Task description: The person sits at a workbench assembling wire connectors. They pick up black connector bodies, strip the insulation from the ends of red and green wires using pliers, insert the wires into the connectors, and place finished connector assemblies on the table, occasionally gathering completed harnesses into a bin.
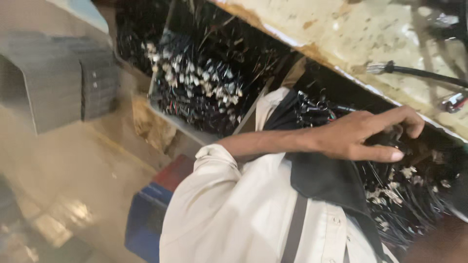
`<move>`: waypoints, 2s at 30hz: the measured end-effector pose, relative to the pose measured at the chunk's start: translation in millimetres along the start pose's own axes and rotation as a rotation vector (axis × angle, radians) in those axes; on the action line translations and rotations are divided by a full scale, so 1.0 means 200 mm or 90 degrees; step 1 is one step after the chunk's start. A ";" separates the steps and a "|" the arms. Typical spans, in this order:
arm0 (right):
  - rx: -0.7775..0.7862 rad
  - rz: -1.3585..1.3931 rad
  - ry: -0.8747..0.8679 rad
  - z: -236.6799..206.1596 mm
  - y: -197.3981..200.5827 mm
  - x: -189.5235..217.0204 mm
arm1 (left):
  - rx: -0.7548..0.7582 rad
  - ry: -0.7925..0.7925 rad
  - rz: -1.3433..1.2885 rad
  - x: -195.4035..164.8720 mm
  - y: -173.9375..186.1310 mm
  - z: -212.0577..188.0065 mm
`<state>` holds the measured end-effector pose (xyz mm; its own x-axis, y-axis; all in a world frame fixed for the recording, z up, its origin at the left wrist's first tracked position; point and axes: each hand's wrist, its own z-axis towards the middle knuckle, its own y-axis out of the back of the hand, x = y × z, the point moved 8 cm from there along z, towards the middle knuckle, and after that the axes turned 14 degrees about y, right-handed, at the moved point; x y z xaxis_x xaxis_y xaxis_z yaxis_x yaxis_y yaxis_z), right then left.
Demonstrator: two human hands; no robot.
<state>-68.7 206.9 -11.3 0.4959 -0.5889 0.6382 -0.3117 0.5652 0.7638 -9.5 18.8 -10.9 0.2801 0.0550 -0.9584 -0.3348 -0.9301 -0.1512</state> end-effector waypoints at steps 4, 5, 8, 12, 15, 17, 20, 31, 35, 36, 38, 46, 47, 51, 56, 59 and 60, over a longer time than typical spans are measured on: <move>0.000 0.104 -0.041 -0.15 -0.08 -0.11 | -0.019 0.019 -0.071 0.09 0.04 -0.07; 0.002 0.124 -0.040 -0.14 -0.10 -0.13 | -0.022 0.027 -0.089 0.10 0.05 -0.08; 0.057 0.085 -0.002 -0.06 -0.10 -0.10 | 0.005 0.013 -0.109 0.02 0.09 -0.10; 0.033 -0.037 -0.041 0.14 0.09 0.00 | 0.068 0.006 -0.057 -0.12 0.11 -0.12; -0.154 0.162 -0.089 0.15 0.27 0.17 | 0.098 0.171 -0.080 -0.08 0.12 -0.12; -0.120 0.087 0.020 0.13 0.27 0.38 | 0.086 0.084 -0.030 -0.15 0.12 -0.11; 0.090 -0.026 0.304 0.10 0.11 0.65 | 0.069 0.118 -0.047 -0.15 0.09 -0.09; -0.305 0.457 -0.182 -0.18 -0.02 0.43 | 0.030 -0.033 0.089 -0.24 0.07 -0.16; -0.270 0.460 -0.177 -0.10 -0.07 0.44 | 0.038 -0.030 0.052 -0.21 0.02 -0.21; -0.260 0.463 -0.176 -0.07 -0.06 0.44 | 0.016 -0.033 0.033 -0.21 0.02 -0.21; -0.268 0.469 -0.181 -0.04 -0.02 0.44 | 0.054 -0.061 0.036 -0.23 -0.01 -0.22; -0.292 0.474 -0.200 -0.17 -0.02 0.47 | 0.138 -0.002 0.156 -0.32 -0.04 -0.16; -0.298 0.470 -0.201 -0.17 -0.02 0.44 | 0.164 -0.007 0.296 -0.32 -0.08 -0.16; -0.333 0.348 -0.169 -0.06 0.16 0.35 | 0.231 -0.021 0.867 -0.22 -0.15 -0.16; -0.114 -0.289 0.013 0.20 0.35 0.32 | 0.118 0.041 0.841 -0.21 0.17 -0.19; -0.032 -0.465 0.054 0.20 0.29 0.33 | -0.344 -0.216 0.827 -0.47 0.50 -0.12; -0.013 -0.468 0.063 0.19 0.26 0.33 | -0.459 -0.191 0.968 -0.49 0.61 -0.07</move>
<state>-82.3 175.8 73.6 0.6425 -0.7646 -0.0504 0.1436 0.0556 0.9881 -65.6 -105.8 66.8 -0.0782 -0.9861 -0.1467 0.3470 -0.1648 0.9233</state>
